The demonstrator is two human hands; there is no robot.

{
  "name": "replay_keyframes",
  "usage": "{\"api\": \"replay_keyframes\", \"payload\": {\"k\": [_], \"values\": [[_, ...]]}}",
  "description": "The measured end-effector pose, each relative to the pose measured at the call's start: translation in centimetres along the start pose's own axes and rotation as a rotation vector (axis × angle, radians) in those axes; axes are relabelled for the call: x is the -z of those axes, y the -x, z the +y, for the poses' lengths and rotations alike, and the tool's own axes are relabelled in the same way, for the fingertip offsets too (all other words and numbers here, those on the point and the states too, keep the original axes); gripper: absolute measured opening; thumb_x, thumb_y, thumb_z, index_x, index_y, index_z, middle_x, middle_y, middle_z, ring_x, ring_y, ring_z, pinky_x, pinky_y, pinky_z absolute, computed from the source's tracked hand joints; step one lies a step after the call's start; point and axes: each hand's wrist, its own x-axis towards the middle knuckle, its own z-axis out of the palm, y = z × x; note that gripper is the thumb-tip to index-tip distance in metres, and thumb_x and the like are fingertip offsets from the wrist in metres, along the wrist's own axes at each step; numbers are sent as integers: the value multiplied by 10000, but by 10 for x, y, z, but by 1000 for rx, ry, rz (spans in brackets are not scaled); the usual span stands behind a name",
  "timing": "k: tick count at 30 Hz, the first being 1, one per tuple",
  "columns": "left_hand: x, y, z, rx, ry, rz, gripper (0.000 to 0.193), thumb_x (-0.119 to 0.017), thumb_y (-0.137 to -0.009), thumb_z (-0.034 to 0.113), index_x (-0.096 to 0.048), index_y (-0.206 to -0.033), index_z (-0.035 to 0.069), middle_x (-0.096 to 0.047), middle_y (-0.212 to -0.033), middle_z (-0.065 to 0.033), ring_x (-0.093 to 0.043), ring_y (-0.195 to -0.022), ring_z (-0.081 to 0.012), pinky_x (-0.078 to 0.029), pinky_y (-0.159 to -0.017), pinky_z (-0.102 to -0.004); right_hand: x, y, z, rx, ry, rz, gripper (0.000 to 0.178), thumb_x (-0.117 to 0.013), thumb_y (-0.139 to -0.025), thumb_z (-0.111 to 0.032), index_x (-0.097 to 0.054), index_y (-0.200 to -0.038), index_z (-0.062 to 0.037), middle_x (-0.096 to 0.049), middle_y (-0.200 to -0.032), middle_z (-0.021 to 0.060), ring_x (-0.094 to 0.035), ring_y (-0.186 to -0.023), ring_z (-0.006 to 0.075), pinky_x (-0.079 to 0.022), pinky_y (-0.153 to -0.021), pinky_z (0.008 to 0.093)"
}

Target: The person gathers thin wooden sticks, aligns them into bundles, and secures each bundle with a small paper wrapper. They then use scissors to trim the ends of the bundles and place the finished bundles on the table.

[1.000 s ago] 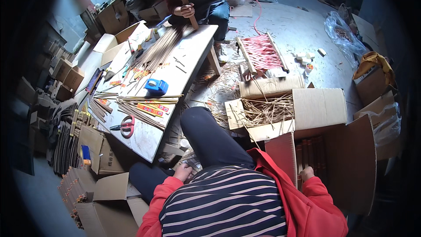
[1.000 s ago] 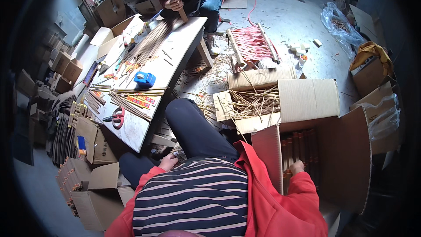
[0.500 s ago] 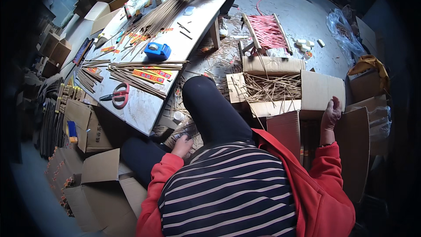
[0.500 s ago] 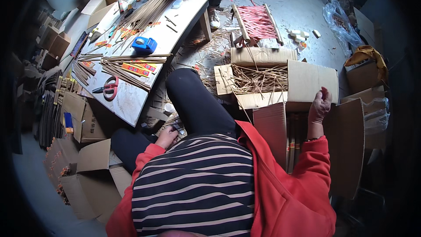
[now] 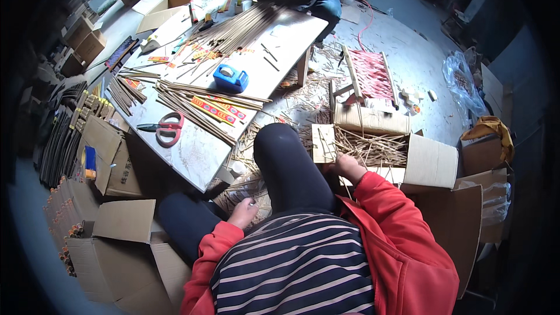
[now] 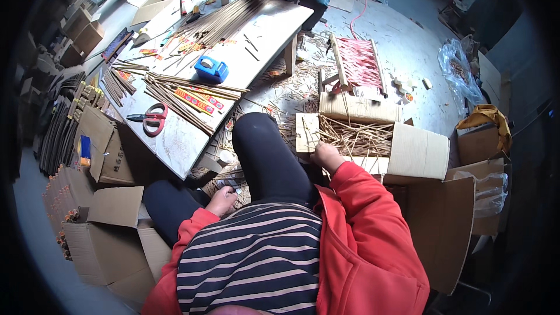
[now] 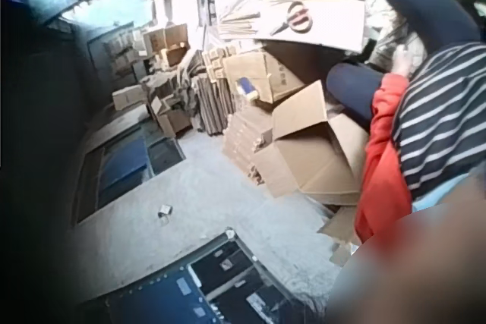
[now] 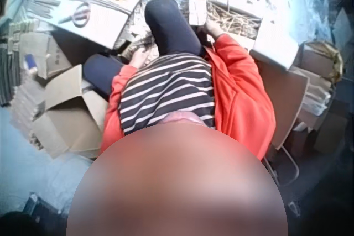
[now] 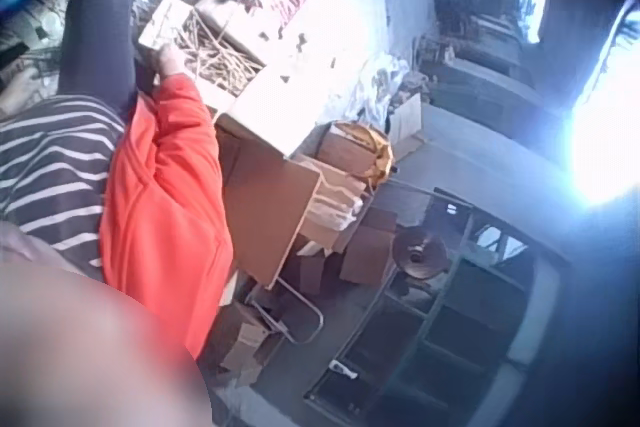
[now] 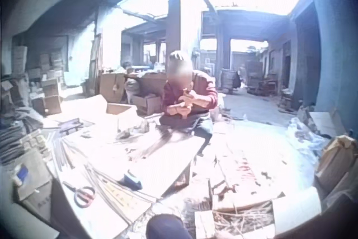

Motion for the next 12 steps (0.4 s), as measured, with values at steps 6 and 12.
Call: {"api": "replay_keyframes", "payload": {"k": [6,12], "values": [[4,6,14,20,28,21,386,-593,-782,228,-523,-1026,-62,-602,-756,-124,-565,-648,-163,-447,-581,-309,-56,-27,34,-129,-89,32,210,-516,-786,-181,-604,-901,-30,-622,-914,207,-608,-860,352,-498,-733,411],[4,-5,7,71,52,-33,416,-601,-778,235,-516,-1073,-46,-603,-754,-120,-569,-633,-179,-449,-568,-320,-64,-51,59,113,-187,168,210,-523,-767,-209,-617,-822,-30,-633,-825,194,-613,-801,368,-497,-707,432]]}}
